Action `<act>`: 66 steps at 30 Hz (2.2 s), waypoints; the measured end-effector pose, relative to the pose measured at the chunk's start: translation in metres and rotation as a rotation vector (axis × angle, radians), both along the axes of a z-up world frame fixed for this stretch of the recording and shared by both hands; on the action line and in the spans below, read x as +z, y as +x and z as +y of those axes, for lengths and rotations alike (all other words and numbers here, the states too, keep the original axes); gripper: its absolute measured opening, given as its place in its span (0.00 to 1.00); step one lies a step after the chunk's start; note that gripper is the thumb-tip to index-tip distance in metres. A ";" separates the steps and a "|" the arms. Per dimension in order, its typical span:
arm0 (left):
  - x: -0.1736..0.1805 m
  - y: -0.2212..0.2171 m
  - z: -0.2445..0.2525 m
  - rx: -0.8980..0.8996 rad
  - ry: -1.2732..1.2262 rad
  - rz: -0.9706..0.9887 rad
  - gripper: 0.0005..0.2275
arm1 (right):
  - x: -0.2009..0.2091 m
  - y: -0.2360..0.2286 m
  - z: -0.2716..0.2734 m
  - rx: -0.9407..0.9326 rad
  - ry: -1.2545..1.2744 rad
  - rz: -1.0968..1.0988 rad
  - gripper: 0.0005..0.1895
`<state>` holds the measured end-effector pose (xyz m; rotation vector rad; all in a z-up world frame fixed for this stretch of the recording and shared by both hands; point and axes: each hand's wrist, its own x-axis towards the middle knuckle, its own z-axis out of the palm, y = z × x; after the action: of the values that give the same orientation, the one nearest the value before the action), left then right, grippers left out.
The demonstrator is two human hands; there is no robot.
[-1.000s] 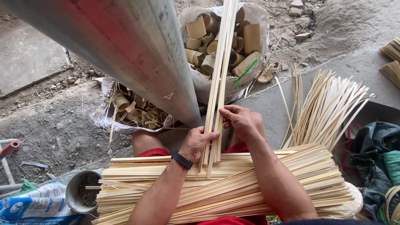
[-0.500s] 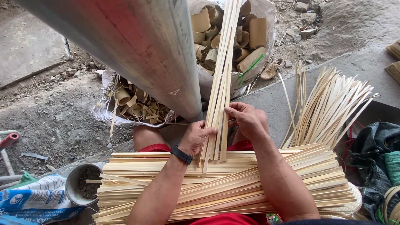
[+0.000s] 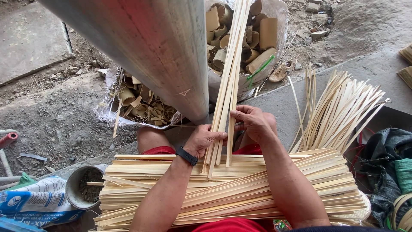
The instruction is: The person wraps several bamboo strips around a vertical metal post and pulls them back and forth by hand. The person also selects and sorts the strips from a pile.
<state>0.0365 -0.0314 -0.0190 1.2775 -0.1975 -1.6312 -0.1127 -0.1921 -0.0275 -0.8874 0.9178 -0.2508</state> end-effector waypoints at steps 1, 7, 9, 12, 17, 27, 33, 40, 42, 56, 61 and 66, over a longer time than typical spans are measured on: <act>0.000 0.001 0.000 -0.018 0.024 -0.012 0.15 | 0.000 0.000 0.000 0.005 0.010 -0.015 0.10; -0.008 0.009 0.000 -0.006 0.049 0.168 0.15 | 0.007 0.004 0.001 -0.060 0.023 0.002 0.08; -0.011 0.011 0.001 -0.010 0.033 0.210 0.15 | 0.009 0.004 0.003 -0.036 -0.016 0.053 0.08; -0.015 0.011 0.002 -0.013 -0.003 0.214 0.14 | 0.007 0.002 0.003 -0.001 -0.060 0.042 0.10; -0.008 0.005 0.000 -0.001 0.018 0.040 0.15 | 0.007 0.002 0.003 0.001 -0.014 -0.004 0.14; -0.007 0.002 -0.002 0.012 0.044 -0.038 0.14 | 0.017 0.006 0.006 -0.022 0.027 0.033 0.14; -0.012 0.007 0.001 -0.026 -0.001 -0.021 0.14 | 0.012 0.005 0.005 -0.028 0.033 0.020 0.13; -0.009 -0.003 0.001 -0.039 0.070 -0.217 0.17 | -0.009 0.004 0.004 0.002 -0.143 0.017 0.13; -0.002 -0.007 -0.001 -0.039 0.038 -0.249 0.17 | -0.005 0.007 0.008 -0.053 -0.031 0.007 0.12; -0.001 0.001 0.000 -0.027 -0.030 -0.153 0.12 | 0.024 0.005 0.014 -0.041 -0.056 0.022 0.09; 0.011 0.001 0.000 -0.008 -0.072 -0.133 0.09 | 0.017 0.008 0.013 0.008 -0.050 -0.058 0.10; 0.011 0.001 -0.001 0.010 -0.029 -0.020 0.09 | 0.035 0.009 0.021 0.008 0.027 -0.040 0.10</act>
<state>0.0374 -0.0325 -0.0078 1.2715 -0.2257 -1.6017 -0.1037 -0.1708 0.0078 -0.8578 0.8781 -0.2477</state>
